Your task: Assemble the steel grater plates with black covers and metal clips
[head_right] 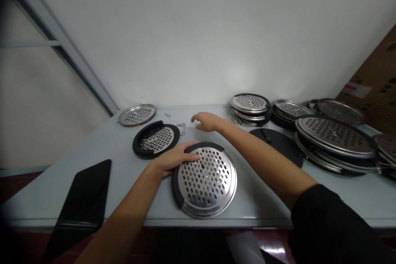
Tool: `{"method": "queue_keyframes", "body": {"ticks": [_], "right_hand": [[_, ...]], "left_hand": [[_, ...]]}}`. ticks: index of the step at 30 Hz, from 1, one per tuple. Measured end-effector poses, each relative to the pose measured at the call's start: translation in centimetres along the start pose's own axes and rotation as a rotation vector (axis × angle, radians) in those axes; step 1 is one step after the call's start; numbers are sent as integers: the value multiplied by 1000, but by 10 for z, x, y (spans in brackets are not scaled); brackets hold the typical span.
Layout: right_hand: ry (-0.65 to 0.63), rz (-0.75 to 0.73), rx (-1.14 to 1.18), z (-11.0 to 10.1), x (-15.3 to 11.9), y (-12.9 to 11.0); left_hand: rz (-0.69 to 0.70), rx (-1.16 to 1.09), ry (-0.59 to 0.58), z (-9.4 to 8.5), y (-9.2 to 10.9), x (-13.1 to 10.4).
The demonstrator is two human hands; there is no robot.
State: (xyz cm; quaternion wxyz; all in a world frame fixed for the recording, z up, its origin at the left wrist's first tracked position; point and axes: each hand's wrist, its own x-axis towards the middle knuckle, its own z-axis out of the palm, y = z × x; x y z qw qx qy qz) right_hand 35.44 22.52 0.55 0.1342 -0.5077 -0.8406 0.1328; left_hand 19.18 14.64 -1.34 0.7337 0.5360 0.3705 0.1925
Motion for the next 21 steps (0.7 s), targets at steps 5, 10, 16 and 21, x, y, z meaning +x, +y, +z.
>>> {"method": "queue_keyframes", "body": {"ticks": [5, 10, 16, 21], "right_hand": [[-137, -130, -166, 24, 24, -31], [-177, -59, -300, 28, 22, -33], [-177, 68, -348, 21, -6, -18], [-123, 187, -293, 13, -31, -2]], "left_hand": [[-16, 64, -28, -3, 1, -5], [-20, 95, -53, -3, 2, -6], [-52, 70, 2, -3, 1, -3], [-53, 110, 106, -2, 1, -1]]}}
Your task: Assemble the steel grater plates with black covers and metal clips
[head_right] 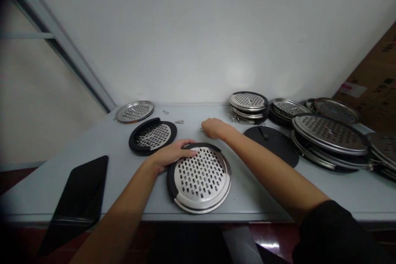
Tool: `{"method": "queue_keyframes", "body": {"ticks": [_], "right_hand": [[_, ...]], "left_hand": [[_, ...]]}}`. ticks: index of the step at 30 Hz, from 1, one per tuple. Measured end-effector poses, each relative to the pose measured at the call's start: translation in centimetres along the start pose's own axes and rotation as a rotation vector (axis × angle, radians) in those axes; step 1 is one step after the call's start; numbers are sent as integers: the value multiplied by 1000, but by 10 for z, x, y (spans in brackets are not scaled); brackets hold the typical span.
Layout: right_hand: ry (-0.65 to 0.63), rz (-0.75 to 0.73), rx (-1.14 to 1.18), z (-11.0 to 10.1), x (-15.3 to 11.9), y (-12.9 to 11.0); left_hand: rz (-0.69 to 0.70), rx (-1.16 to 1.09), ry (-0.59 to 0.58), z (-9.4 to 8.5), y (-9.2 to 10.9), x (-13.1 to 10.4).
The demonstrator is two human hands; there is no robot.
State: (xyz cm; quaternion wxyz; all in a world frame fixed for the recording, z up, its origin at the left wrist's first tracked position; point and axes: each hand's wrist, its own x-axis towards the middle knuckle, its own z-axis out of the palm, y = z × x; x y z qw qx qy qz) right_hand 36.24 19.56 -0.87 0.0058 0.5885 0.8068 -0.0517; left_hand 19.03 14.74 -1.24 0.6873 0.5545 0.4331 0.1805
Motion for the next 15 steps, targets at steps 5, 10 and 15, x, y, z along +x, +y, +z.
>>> {"method": "queue_keyframes", "body": {"ticks": [5, 10, 15], "right_hand": [[89, 35, 196, -1, -16, 18], [127, -7, 484, 0, -47, 22], [183, -18, 940, 10, -79, 18]], "left_hand": [[112, 228, 266, 0, 0, 0], [150, 446, 582, 0, -3, 2], [93, 619, 744, 12, -1, -11]]}}
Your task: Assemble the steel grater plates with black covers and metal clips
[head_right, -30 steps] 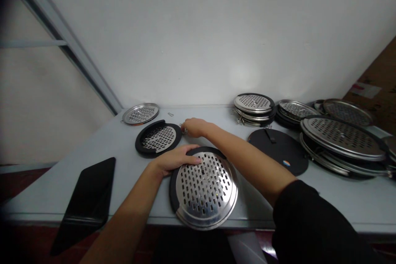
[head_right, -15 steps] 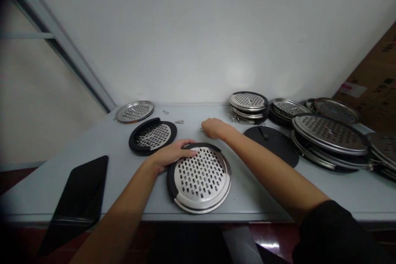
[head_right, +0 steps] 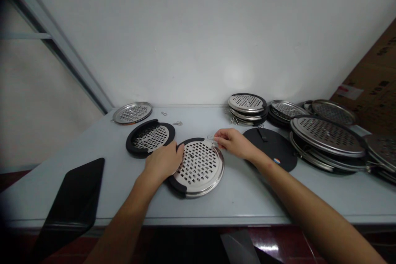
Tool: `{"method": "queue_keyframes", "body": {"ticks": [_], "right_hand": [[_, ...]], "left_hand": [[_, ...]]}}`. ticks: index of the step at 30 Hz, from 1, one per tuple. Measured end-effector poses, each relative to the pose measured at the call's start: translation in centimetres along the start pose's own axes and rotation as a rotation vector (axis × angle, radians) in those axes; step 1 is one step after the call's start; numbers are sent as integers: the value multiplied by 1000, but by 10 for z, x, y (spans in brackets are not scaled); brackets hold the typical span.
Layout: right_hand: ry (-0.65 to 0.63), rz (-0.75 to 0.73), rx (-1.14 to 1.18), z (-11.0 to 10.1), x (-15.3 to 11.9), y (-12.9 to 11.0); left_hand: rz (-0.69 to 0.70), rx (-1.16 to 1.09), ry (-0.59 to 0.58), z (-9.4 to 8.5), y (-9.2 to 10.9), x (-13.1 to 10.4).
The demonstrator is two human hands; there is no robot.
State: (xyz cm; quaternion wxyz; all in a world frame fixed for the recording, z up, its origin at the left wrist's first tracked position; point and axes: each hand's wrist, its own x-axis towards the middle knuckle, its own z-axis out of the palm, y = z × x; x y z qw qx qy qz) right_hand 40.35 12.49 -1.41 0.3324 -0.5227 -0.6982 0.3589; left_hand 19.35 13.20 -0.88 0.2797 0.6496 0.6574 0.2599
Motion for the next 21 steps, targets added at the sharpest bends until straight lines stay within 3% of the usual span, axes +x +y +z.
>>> {"method": "queue_keyframes", "body": {"ticks": [5, 11, 14, 19, 21], "right_hand": [[28, 21, 116, 11, -10, -1], [178, 58, 364, 14, -9, -2], [254, 107, 516, 15, -7, 1], [288, 177, 675, 15, -6, -1], [334, 165, 765, 12, -6, -1]], "left_hand": [[29, 199, 1, -5, 2, -11], [139, 234, -69, -9, -9, 3], [132, 49, -60, -4, -10, 9], [-76, -574, -316, -3, -1, 5], [-1, -687, -232, -10, 5, 1]]}}
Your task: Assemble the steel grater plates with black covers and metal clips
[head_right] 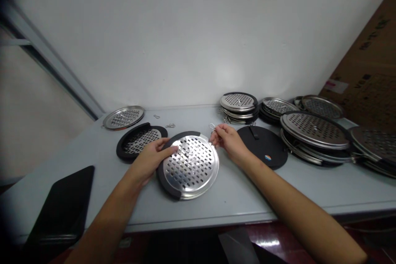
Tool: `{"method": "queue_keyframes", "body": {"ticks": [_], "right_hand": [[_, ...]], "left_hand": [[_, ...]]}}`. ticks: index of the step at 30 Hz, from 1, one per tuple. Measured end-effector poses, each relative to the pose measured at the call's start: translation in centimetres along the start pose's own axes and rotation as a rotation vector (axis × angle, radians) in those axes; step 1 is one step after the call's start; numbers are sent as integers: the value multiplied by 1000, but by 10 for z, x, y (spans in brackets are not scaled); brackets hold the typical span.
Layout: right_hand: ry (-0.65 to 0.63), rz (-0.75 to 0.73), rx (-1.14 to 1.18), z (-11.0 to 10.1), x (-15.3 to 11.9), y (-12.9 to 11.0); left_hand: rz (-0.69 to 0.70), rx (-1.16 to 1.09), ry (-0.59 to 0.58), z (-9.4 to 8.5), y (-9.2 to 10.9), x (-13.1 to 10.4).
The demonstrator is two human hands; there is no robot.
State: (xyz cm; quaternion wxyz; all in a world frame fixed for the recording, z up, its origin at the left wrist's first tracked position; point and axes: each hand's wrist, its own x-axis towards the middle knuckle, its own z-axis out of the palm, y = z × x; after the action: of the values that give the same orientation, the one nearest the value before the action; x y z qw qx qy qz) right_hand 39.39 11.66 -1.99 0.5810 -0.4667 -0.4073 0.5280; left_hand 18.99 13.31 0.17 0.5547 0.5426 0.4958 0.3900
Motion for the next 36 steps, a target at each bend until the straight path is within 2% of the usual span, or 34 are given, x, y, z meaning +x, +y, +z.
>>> {"method": "queue_keyframes", "body": {"ticks": [2, 4, 5, 7, 10, 12, 14, 16, 18, 20, 24, 27, 29, 32, 34, 36], "right_hand": [[39, -8, 62, -2, 1, -2], [69, 14, 72, -4, 2, -3], [77, 28, 67, -5, 2, -3], [81, 43, 50, -5, 3, -2], [70, 25, 27, -5, 2, -2], [68, 6, 4, -5, 2, -3], [57, -23, -43, -5, 2, -3], [16, -80, -144, -3, 1, -2], [-61, -162, -287, 1, -2, -1], [-146, -233, -428, 4, -7, 0], [-253, -268, -575, 9, -16, -1], [-343, -228, -533, 11, -20, -3], [-404, -187, -478, 13, -22, -3], [-454, -154, -444, 16, -23, -2], [-447, -172, -477, 16, -24, -2], [-395, -256, -597, 16, -25, -2]], "left_hand": [[211, 46, 160, -2, 9, -9], [456, 211, 317, -2, 13, -20], [577, 318, 350, -1, 12, -26], [825, 539, 325, 2, 4, -37], [1187, 845, 215, 11, -17, -51], [1307, 1040, 198, 19, -32, -58], [1261, 1206, 200, 27, -42, -64], [1133, 1308, 177, 33, -48, -67], [1028, 1335, 135, 38, -52, -69], [979, 1314, 100, 40, -54, -69], [912, 1093, 53, 36, -46, -63], [670, 825, 68, 28, -28, -49], [504, 656, -53, 24, -15, -35], [419, 466, -308, 23, -3, -17], [404, 392, -350, 24, -1, -8], [372, 338, -320, 25, -2, -3]]}}
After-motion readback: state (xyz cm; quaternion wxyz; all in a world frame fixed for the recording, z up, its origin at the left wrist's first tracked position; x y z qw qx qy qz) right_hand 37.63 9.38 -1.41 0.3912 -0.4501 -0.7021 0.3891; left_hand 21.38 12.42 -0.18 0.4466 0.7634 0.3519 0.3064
